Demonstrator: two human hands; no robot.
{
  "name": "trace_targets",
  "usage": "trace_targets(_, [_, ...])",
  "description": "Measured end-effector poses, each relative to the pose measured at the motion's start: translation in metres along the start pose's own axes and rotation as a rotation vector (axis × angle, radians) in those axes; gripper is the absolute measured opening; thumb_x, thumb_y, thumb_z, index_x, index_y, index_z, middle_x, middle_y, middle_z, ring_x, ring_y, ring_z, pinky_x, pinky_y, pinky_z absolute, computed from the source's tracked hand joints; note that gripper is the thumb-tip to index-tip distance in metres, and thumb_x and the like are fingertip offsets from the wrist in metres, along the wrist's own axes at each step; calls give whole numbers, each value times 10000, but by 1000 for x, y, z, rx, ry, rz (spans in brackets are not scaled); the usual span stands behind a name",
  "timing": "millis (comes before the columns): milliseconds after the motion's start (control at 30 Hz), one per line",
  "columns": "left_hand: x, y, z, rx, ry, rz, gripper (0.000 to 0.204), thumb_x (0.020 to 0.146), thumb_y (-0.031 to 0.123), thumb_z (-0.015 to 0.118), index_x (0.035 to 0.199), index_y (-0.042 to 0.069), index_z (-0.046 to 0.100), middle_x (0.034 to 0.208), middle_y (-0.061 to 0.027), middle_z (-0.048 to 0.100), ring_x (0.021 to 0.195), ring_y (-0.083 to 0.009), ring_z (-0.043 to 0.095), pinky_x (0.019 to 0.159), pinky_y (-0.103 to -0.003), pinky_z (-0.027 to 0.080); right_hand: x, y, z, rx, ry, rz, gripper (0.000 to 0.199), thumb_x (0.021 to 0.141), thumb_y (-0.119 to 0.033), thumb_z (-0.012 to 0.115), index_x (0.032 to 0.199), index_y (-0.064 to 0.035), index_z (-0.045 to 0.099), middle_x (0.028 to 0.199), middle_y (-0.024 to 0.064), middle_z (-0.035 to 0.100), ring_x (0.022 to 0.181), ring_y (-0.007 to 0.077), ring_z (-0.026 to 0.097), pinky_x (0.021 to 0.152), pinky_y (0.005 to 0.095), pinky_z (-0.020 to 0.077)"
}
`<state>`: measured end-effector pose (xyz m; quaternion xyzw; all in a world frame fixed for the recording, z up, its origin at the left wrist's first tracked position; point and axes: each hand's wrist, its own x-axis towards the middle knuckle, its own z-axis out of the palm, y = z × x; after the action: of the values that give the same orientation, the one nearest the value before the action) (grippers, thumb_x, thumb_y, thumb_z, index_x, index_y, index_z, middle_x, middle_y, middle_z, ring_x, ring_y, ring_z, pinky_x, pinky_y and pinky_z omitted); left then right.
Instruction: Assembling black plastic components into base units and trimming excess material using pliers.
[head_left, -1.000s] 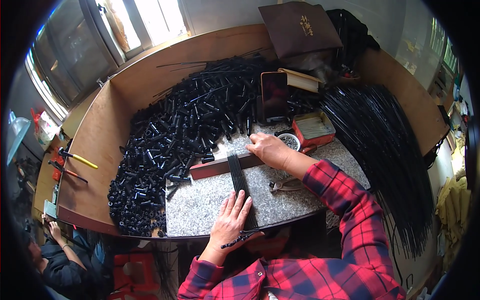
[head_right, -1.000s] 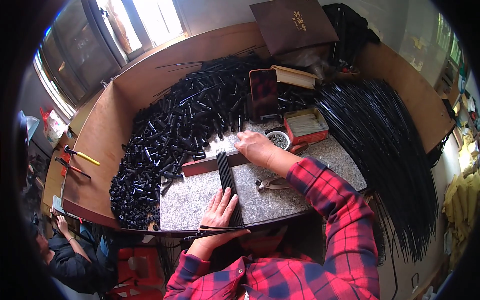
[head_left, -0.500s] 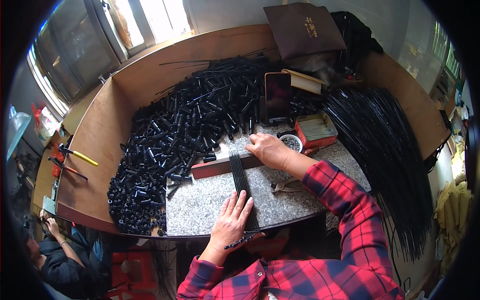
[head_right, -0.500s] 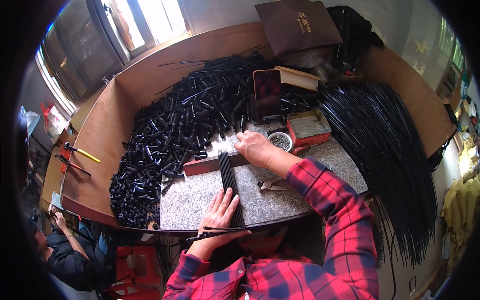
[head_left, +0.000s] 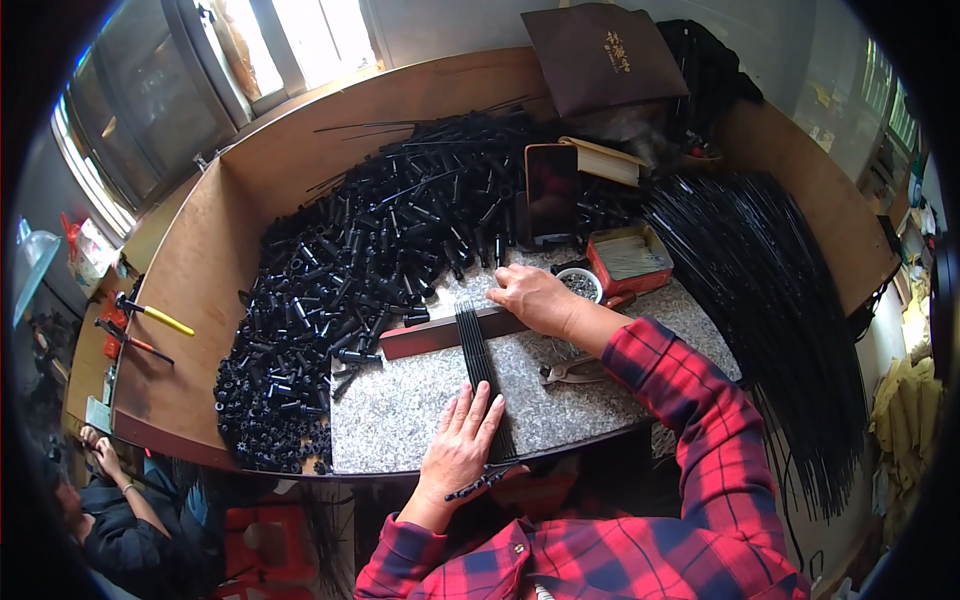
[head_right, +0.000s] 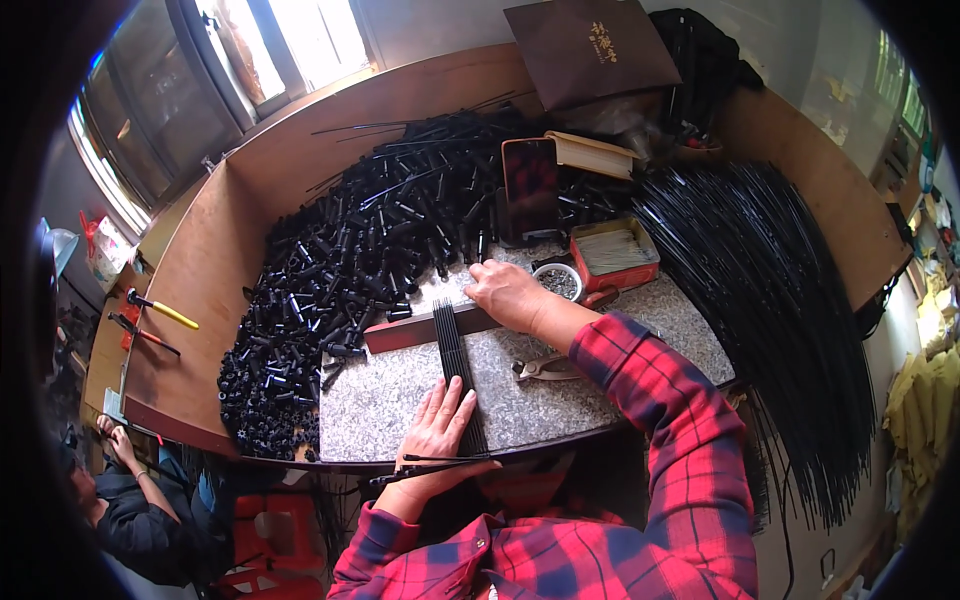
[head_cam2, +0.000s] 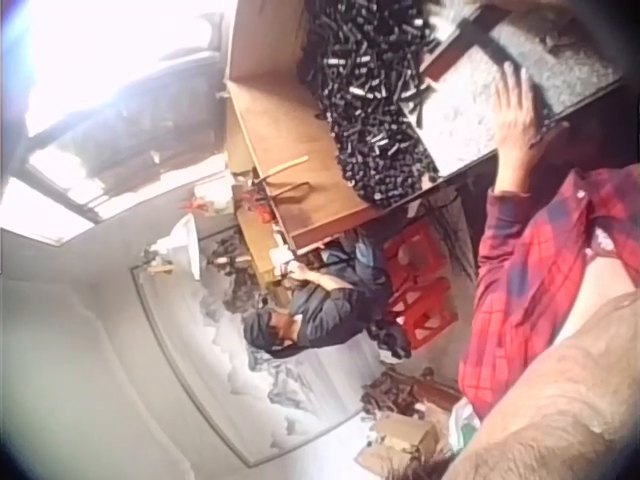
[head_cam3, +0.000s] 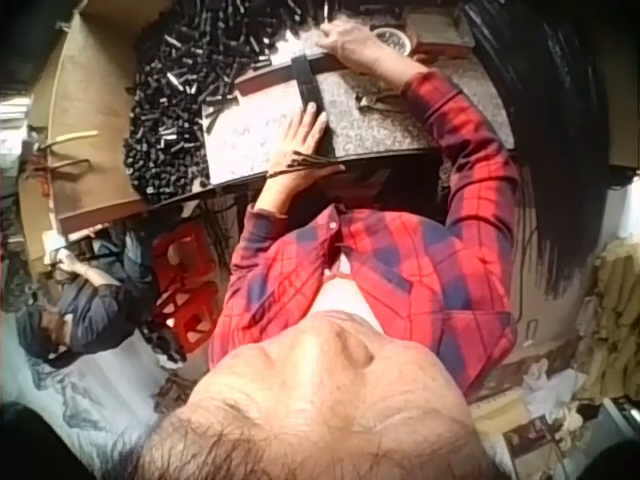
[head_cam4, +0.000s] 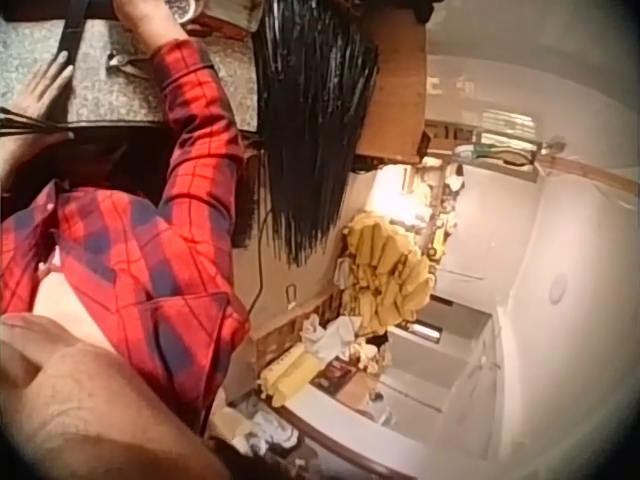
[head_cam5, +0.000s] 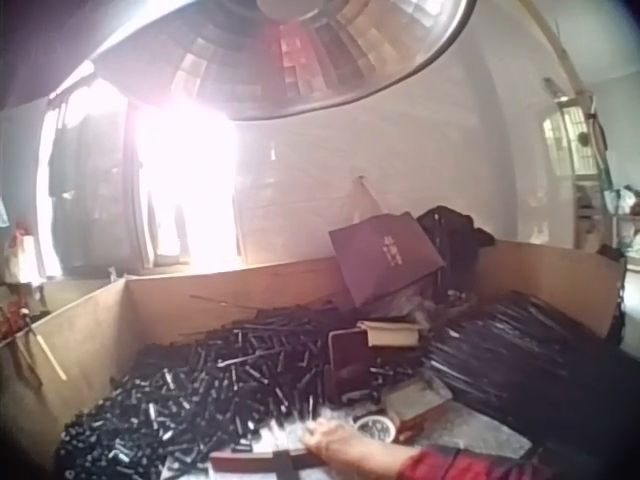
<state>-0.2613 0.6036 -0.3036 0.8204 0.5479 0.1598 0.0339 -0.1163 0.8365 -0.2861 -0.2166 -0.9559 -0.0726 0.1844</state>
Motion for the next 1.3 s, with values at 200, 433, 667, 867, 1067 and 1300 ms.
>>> trace_targets(200, [0,-1,1,6,-6,4,951,714,632,629,1390,15,370,1470,-231,290,1373,-411,249,1117,-486,219,2,-1,1,-8,2,-6,137,798,-140,538,852,-86,652,924,97,592,912,245,596,781,359,503])
trace_targets(433, [0,0,1,6,0,2,938,754,669,562,1400,19,362,1477,-220,284,1381,-403,238,1119,-481,212,4,1,5,-38,56,-46,131,793,-144,541,804,-77,653,907,96,597,879,240,604,754,348,504])
trace_targets(667, [-1,-1,1,9,-9,-3,946,746,670,573,1399,18,364,1477,-221,284,1386,-399,226,1123,-479,203,5,-2,5,-47,68,-64,125,780,-137,549,794,-70,654,897,103,591,875,244,602,747,347,503])
trace_targets(867, [-1,1,0,16,-10,2,943,749,668,569,1402,22,360,1475,-223,288,1382,-404,233,1120,-481,208,6,-4,5,-39,16,-61,210,797,-114,546,981,-91,645,889,97,554,894,242,588,786,345,495])
trace_targets(1067, [0,0,1,24,-2,2,938,752,668,562,1401,20,363,1469,-225,299,1374,-409,250,1112,-487,223,8,-7,6,20,-7,-47,270,797,-95,541,1050,-77,633,913,106,557,906,258,585,804,351,492])
trace_targets(1300, [2,1,-1,-11,-8,-10,976,683,608,686,1392,18,369,1471,-232,286,1378,-406,242,1119,-487,216,8,-9,4,287,90,-53,391,775,23,524,1151,-49,604,1037,154,575,1001,308,581,878,365,483])
